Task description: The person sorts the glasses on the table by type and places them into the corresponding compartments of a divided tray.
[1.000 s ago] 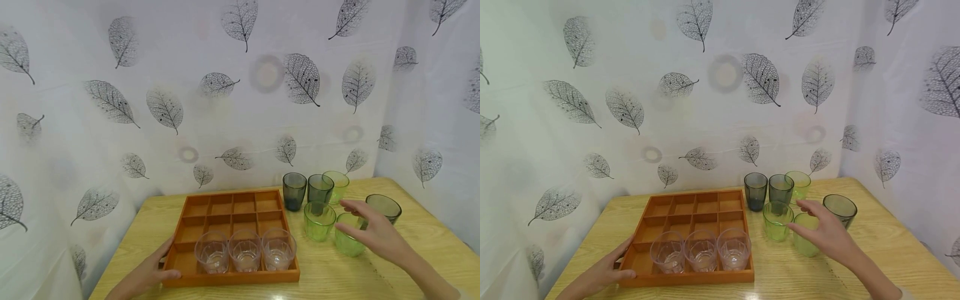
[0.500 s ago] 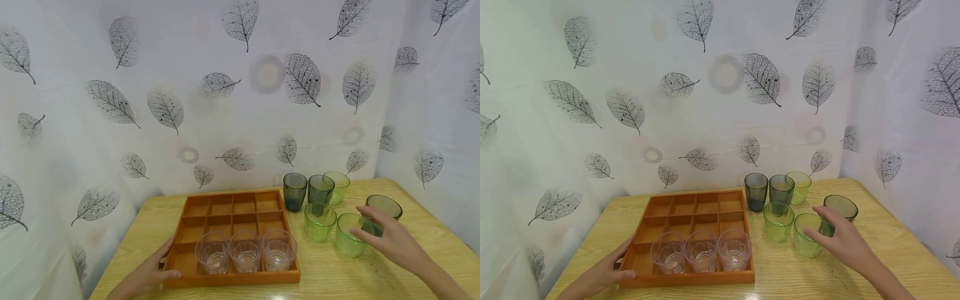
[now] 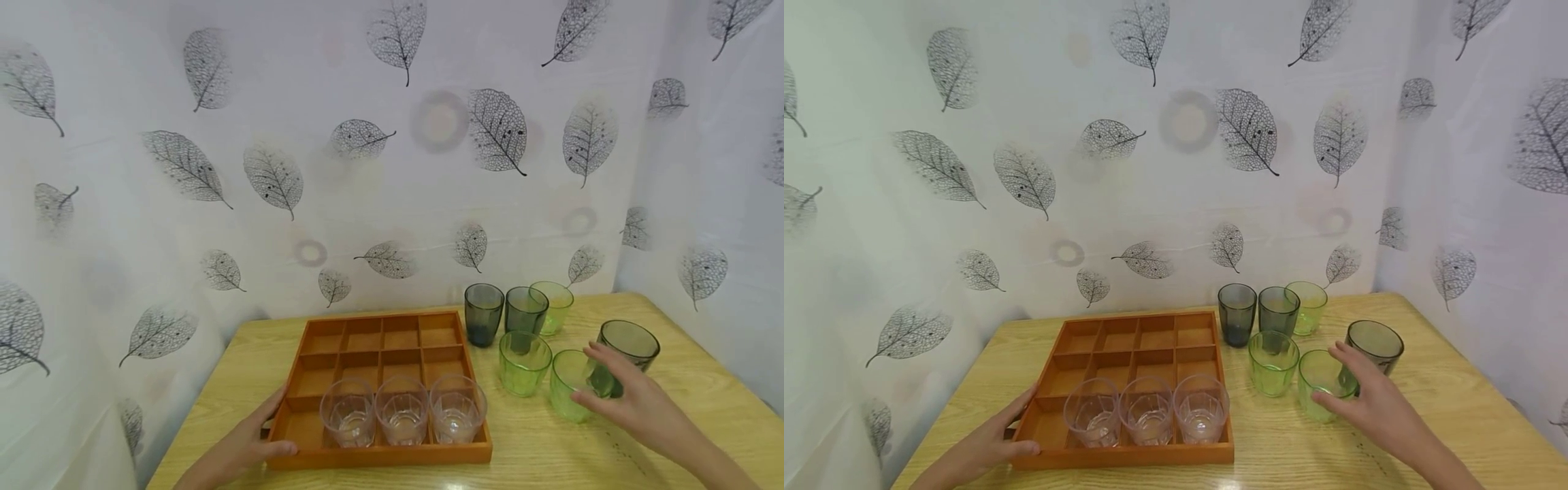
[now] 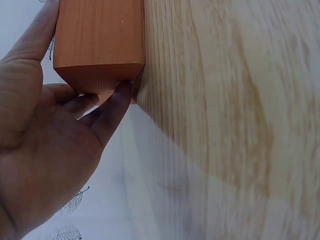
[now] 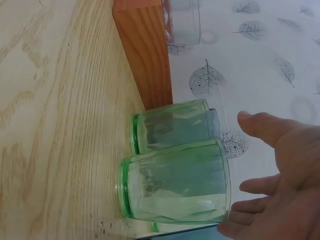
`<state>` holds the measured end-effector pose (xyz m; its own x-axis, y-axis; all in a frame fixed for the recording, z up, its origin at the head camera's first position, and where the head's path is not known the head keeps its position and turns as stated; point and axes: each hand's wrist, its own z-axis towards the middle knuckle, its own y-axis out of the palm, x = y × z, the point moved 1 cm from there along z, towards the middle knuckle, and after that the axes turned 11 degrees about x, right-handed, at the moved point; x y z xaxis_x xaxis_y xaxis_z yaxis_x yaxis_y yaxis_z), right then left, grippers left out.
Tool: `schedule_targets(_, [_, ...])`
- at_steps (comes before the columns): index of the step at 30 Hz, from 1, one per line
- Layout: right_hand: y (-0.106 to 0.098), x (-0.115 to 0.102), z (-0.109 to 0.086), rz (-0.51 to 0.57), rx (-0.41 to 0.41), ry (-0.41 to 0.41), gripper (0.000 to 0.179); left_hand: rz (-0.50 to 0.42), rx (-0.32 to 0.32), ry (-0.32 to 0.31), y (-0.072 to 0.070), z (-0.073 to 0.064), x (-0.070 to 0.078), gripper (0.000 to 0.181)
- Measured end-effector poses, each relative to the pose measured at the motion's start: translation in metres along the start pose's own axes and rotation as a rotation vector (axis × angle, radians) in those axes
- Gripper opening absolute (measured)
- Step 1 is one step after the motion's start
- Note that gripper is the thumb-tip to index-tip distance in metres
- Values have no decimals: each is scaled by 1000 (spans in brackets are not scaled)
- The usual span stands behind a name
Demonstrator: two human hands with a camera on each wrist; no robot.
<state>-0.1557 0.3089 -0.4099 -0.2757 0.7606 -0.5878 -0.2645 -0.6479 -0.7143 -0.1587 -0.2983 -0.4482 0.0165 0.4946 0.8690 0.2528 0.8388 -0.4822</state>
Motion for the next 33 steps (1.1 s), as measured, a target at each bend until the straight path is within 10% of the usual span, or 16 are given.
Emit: schedule_targets(33, [11,7,6,-97,-58,-14,94,0,3,-12,0,0,-2,103])
